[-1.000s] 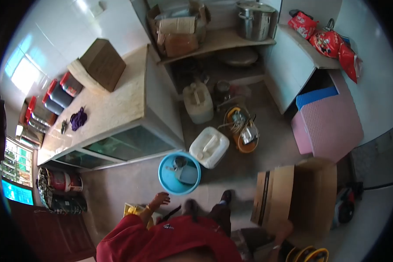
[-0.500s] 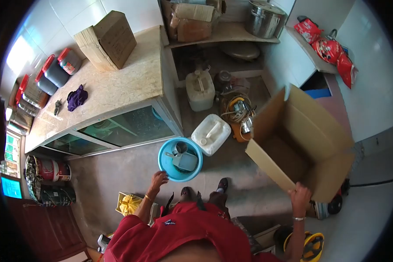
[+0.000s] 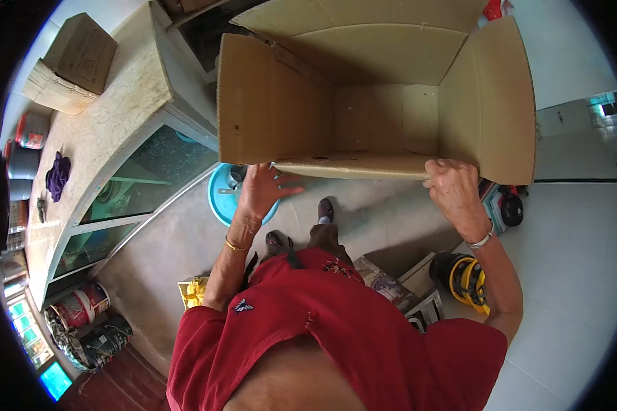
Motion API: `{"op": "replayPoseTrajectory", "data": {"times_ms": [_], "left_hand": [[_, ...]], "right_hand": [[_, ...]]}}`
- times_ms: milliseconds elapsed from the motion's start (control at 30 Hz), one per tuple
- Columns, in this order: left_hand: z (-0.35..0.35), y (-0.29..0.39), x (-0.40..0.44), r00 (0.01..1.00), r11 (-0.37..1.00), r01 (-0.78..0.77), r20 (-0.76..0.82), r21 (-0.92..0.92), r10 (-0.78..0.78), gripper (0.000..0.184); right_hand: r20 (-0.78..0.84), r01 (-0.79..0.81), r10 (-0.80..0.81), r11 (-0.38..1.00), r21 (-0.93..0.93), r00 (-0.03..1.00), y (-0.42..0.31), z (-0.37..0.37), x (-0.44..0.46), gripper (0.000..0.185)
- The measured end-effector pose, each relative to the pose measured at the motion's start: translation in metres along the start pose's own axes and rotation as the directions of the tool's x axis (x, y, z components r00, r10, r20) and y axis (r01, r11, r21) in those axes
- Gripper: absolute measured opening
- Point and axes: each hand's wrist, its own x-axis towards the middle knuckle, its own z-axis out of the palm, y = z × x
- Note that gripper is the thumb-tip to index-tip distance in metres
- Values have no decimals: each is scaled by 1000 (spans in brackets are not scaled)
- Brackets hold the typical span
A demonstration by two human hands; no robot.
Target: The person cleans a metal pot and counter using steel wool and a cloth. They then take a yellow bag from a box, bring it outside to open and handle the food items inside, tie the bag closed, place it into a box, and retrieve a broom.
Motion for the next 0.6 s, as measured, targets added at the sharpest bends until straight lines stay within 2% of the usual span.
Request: {"op": "replayPoseTrajectory", "data": {"times_ms": [67, 200, 367, 433, 500, 567, 600], "left_hand": [[-6, -5, -3, 993, 998, -59, 98, -17, 61, 69], [-19, -18, -13, 982, 995, -82, 163, -64, 91, 68], [-20, -24, -19, 992, 994, -80, 88, -75, 86, 74], [-20, -23, -18, 995, 995, -71, 63, -67, 76, 77], [-26, -18, -13, 987, 994, -78, 136, -73, 87, 78], [-23, -5, -16, 987, 993, -91, 128, -73, 100, 74], [-30, -2, -20, 986, 992, -96, 129, -76, 105, 73]], "right_hand": [[30, 10, -11, 1000, 7, 999, -3, -3, 1, 23], [47, 42, -40, 998, -37, 998, -8, -5, 1, 23], [71, 71, -71, 997, 0, 995, -6, -2, 3, 20], [34, 60, -60, 998, -6, 998, -1, 1, 4, 24], [7, 41, -41, 999, -1, 999, 4, -3, 10, 23], [-43, -12, 13, 1000, 18, 999, 19, 2, 13, 25], [-27, 19, -18, 999, 31, 999, 24, 4, 12, 25]]}}
